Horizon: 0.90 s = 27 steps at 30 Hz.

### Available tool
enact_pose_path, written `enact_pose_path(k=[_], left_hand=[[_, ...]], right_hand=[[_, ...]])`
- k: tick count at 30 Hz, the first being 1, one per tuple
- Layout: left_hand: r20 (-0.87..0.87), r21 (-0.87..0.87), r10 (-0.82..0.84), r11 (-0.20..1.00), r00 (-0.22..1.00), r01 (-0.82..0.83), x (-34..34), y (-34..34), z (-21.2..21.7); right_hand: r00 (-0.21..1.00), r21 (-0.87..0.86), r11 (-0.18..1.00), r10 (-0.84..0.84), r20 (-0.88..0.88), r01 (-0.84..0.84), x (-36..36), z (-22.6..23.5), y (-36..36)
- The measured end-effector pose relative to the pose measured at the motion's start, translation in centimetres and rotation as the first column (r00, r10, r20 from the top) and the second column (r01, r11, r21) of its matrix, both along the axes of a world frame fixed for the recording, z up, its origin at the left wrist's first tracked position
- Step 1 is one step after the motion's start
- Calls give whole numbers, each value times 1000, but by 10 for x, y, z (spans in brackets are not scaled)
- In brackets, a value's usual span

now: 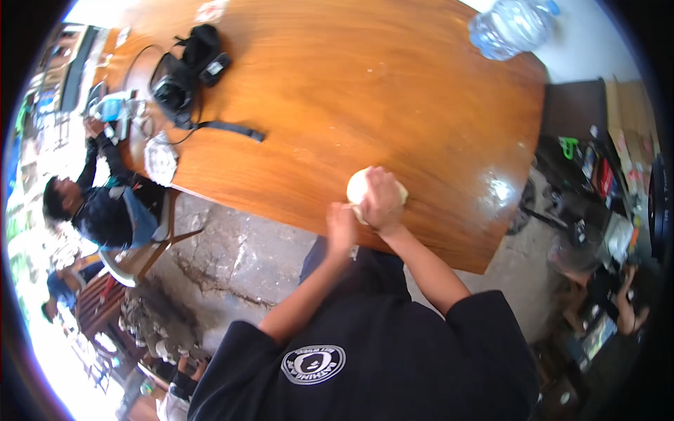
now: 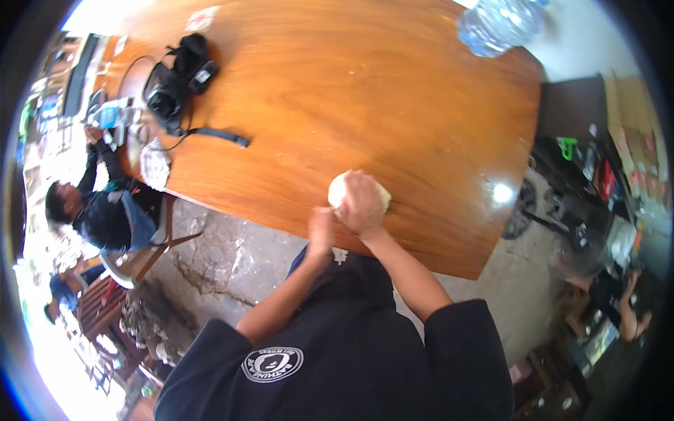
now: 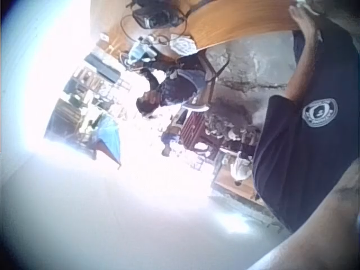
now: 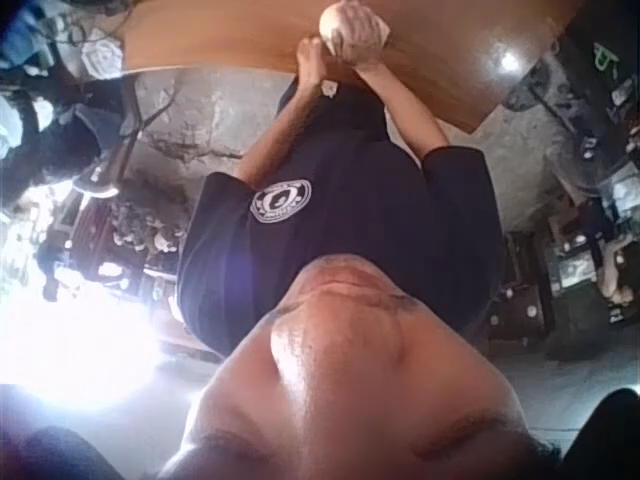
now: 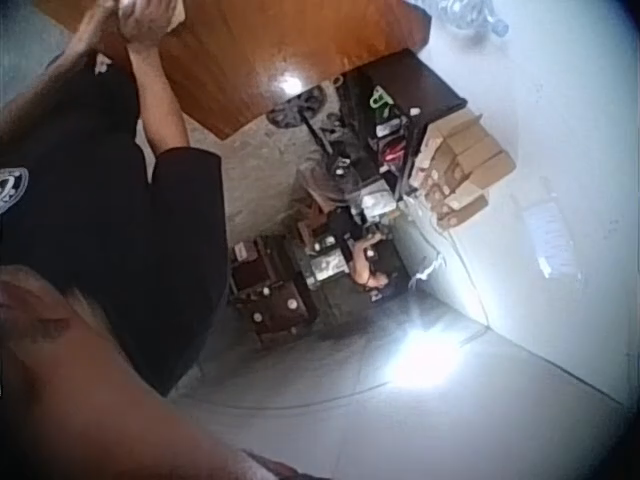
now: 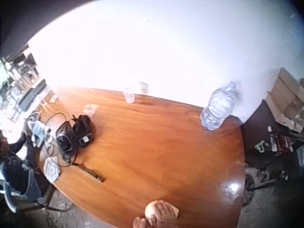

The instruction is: Kneading a large piece of dough on a wooden table in a food prep area.

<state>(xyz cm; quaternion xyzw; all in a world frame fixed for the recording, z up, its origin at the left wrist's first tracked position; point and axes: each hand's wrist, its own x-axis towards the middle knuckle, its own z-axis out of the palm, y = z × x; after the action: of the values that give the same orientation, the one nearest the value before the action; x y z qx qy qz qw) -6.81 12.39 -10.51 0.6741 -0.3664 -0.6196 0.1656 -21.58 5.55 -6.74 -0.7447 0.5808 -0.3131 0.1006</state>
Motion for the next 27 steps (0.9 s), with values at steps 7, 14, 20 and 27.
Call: enact_pose_path(k=[7,14,20,27], left_hand=[[-57,-262,355,896,933,-357,57,-57,2],[249,-694,-107,673,962,255,-3,-111,38],[280,-727,-353,529,893,437,-38,-96,6],[-525,-344,-285,933,802,107,20,-112,-19]], right_hand=[[979,150,984,125,-163,-100,-9,-23,2],[820,489,847,-121,560,-209,-75,66,-27],[758,549,719,-615,218,426,-40,-72,42],[964,237,957,-106,-243,165,57,-15,90]])
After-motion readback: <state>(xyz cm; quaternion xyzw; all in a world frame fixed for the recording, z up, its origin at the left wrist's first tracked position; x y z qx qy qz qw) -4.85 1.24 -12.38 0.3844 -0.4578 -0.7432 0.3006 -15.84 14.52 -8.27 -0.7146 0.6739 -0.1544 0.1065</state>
